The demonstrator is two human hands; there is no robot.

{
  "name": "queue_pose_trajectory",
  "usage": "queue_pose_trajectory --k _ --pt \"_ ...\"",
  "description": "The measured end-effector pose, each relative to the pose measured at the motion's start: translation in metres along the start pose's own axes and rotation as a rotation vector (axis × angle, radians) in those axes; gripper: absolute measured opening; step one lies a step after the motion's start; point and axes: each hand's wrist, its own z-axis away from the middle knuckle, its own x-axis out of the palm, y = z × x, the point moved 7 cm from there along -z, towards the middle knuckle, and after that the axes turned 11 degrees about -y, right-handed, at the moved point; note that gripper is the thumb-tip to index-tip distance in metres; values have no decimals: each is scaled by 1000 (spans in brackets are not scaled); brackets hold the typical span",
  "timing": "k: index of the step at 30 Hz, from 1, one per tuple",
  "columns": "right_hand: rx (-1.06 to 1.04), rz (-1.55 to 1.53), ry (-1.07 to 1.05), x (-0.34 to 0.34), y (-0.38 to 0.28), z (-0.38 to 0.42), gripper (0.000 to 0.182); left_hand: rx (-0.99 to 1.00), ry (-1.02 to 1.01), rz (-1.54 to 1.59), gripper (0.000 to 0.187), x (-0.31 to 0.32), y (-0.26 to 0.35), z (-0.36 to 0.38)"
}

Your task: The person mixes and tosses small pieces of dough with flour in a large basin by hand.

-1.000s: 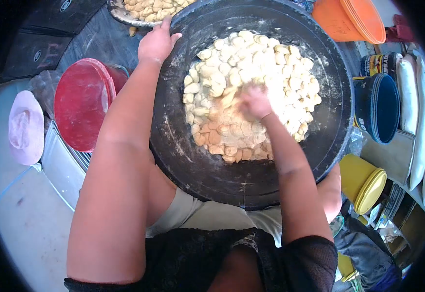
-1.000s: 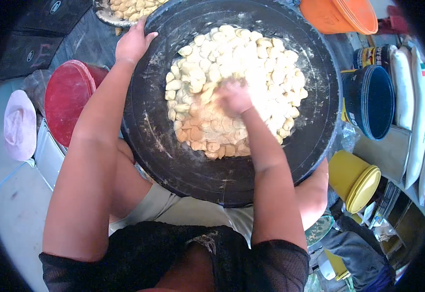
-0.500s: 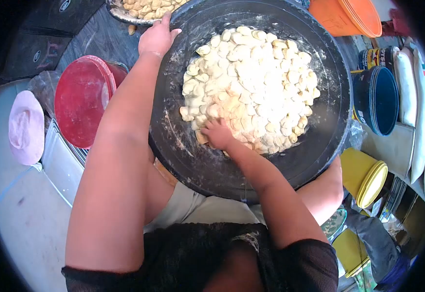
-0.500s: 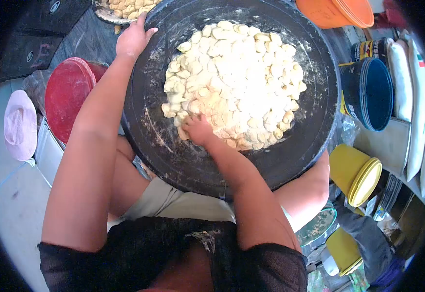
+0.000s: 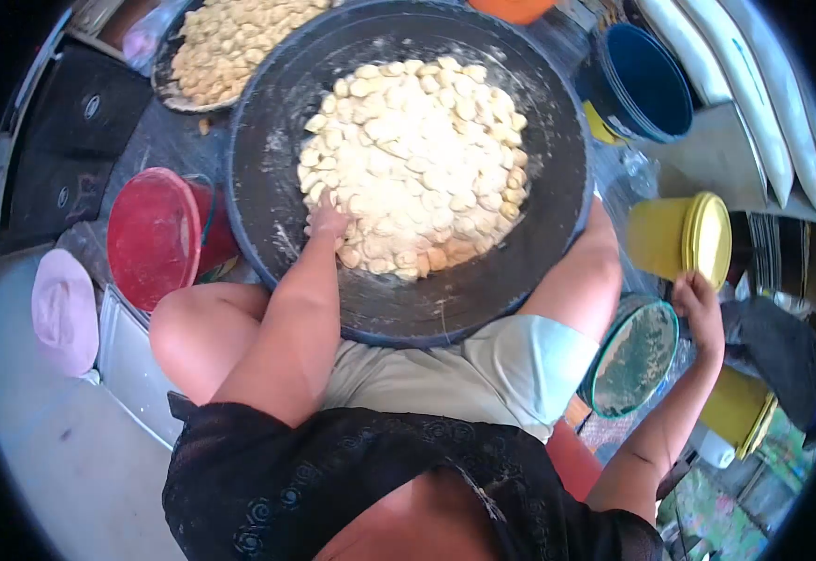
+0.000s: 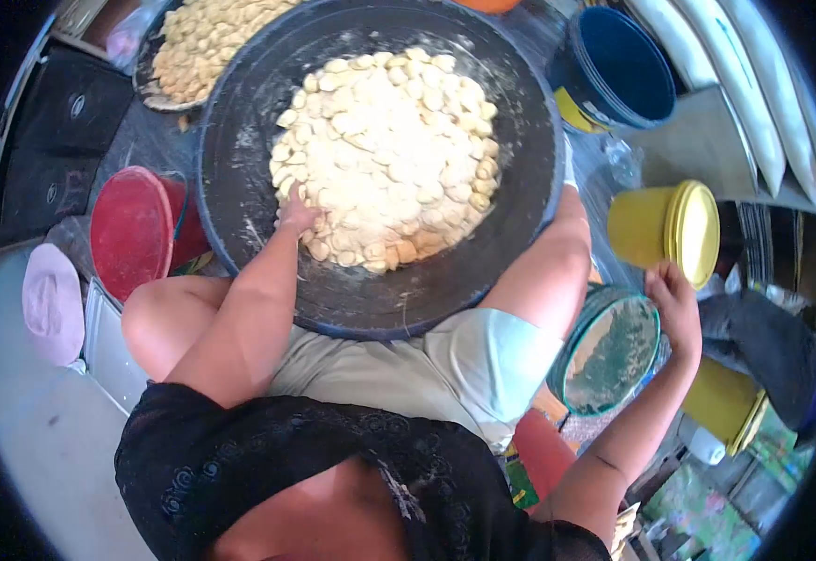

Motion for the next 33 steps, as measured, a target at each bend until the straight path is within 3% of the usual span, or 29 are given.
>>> queue_pose_trajectory --k 2,4,5,6,8,9,10,11,12,13,15,18,21,24,26,29,32,33 --pt "388 -121 -71 2 108 33 21 102 -20 0 86 43 -1 -26" --pt "664 -155 -234 42 219 35 28 391 -210 369 77 58 30 -12" --pt "704 -146 -227 62 281 24 35 532 -292 560 73 56 48 -2" --pt "744 -137 -224 83 335 16 42 641 -221 552 68 46 68 8" --pt "655 -701 -41 143 360 2 42 856 -73 531 59 28 112 36" --pt "450 -870 -83 177 408 -41 41 804 -101 517 58 28 121 45" --pt "251 -1060 -148 208 384 -68 40 753 -123 508 57 26 128 53" --pt "148 -1157 -98 205 351 -161 39 701 -143 501 55 23 135 60" --pt "70 -1243 -54 183 214 -238 38 603 -189 658 55 19 135 65" --pt "-6 -1314 -46 167 133 -276 37 500 -241 808 55 19 134 73" --pt "-130 -1392 -39 145 48 -308 36 390 -381 1092 51 30 128 64" --pt "-91 -1319 -90 174 83 -280 33 444 -443 1251 40 43 122 59" --pt "172 -1242 -153 232 234 -174 30 530 -564 1153 25 62 115 58" --pt "395 -1313 -27 234 337 -80 28 390 -507 1067 11 64 112 60" --pt "386 -1409 132 200 354 -62 15 359 -452 1023 25 52 114 74" --pt "-41 -1596 -19 134 347 -34 16 455 -481 1042 38 39 117 78" --pt "-25 -1500 375 57 287 -14 11 462 -450 1036 49 36 103 54" --pt "-214 -1578 155 33 243 -22 12 450 -452 1087 52 31 97 48"
